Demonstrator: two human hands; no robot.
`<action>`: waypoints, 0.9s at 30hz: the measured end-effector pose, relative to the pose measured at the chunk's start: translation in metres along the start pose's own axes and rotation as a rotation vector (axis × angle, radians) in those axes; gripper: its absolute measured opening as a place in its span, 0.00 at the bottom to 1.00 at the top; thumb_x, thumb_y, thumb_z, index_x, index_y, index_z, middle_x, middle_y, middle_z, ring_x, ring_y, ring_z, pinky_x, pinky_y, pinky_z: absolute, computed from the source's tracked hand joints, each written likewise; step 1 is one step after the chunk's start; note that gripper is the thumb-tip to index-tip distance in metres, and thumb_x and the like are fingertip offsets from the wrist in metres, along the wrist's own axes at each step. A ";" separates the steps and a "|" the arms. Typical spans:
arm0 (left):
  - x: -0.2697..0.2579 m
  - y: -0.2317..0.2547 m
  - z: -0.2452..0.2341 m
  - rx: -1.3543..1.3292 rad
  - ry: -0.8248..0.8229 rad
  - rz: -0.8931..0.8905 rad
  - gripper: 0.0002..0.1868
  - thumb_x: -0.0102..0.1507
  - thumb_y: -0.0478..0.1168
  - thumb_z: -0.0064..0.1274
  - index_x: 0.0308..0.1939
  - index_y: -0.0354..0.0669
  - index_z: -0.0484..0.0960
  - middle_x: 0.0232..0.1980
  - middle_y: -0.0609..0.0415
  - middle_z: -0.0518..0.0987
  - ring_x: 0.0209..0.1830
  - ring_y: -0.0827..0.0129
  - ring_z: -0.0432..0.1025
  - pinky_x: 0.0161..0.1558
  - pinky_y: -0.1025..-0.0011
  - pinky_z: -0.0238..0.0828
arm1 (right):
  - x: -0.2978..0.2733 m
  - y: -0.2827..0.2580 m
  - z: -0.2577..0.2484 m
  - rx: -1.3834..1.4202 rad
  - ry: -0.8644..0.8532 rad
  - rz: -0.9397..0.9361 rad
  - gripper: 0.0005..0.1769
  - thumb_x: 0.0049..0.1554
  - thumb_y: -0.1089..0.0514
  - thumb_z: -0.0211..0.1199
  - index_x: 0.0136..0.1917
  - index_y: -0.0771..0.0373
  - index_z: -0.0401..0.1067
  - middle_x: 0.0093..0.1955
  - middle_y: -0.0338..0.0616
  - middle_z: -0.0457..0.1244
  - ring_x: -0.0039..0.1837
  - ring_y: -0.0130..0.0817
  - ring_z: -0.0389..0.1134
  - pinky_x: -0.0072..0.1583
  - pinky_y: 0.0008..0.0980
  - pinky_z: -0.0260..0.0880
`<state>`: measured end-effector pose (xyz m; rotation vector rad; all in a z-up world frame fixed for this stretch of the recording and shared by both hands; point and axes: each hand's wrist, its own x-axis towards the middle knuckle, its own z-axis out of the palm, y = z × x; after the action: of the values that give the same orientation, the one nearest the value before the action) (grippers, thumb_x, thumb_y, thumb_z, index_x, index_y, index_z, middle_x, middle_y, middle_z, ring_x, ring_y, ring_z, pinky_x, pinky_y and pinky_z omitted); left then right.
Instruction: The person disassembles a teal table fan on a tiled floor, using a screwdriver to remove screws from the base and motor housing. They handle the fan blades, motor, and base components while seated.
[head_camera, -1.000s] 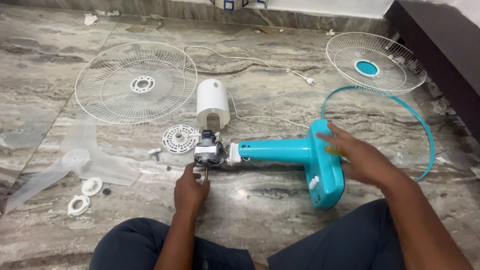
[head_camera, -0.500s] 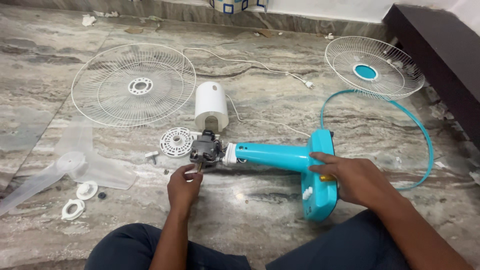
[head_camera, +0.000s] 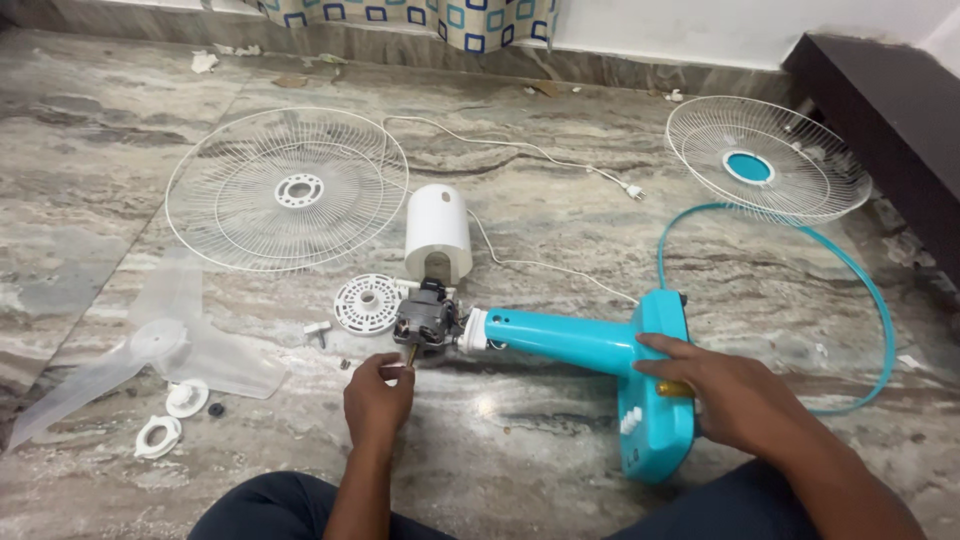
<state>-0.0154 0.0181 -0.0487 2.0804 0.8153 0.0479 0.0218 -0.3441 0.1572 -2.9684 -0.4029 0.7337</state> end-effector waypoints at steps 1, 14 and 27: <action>-0.002 0.004 -0.003 0.025 0.038 0.013 0.20 0.58 0.45 0.62 0.53 0.46 0.84 0.47 0.48 0.85 0.48 0.53 0.79 0.51 0.59 0.73 | 0.000 0.002 0.002 0.022 0.009 -0.013 0.47 0.42 0.73 0.66 0.69 0.34 0.72 0.81 0.10 0.51 0.63 0.33 0.71 0.59 0.36 0.74; 0.093 -0.022 0.005 0.534 0.112 0.615 0.46 0.46 0.42 0.71 0.68 0.54 0.69 0.72 0.37 0.64 0.71 0.34 0.59 0.61 0.41 0.63 | 0.003 0.010 0.035 0.093 0.021 0.073 0.36 0.50 0.66 0.65 0.67 0.33 0.74 0.79 0.06 0.53 0.59 0.27 0.73 0.57 0.32 0.75; 0.133 -0.038 -0.014 0.682 0.131 0.435 0.38 0.61 0.53 0.59 0.76 0.66 0.64 0.70 0.42 0.67 0.63 0.40 0.66 0.62 0.42 0.64 | 0.001 0.003 0.048 0.102 -0.046 0.124 0.37 0.50 0.65 0.67 0.69 0.34 0.74 0.82 0.06 0.52 0.56 0.22 0.74 0.56 0.28 0.73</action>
<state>0.0646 0.1189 -0.1023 2.9006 0.4680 0.1617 0.0012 -0.3469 0.1140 -2.9061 -0.1788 0.8104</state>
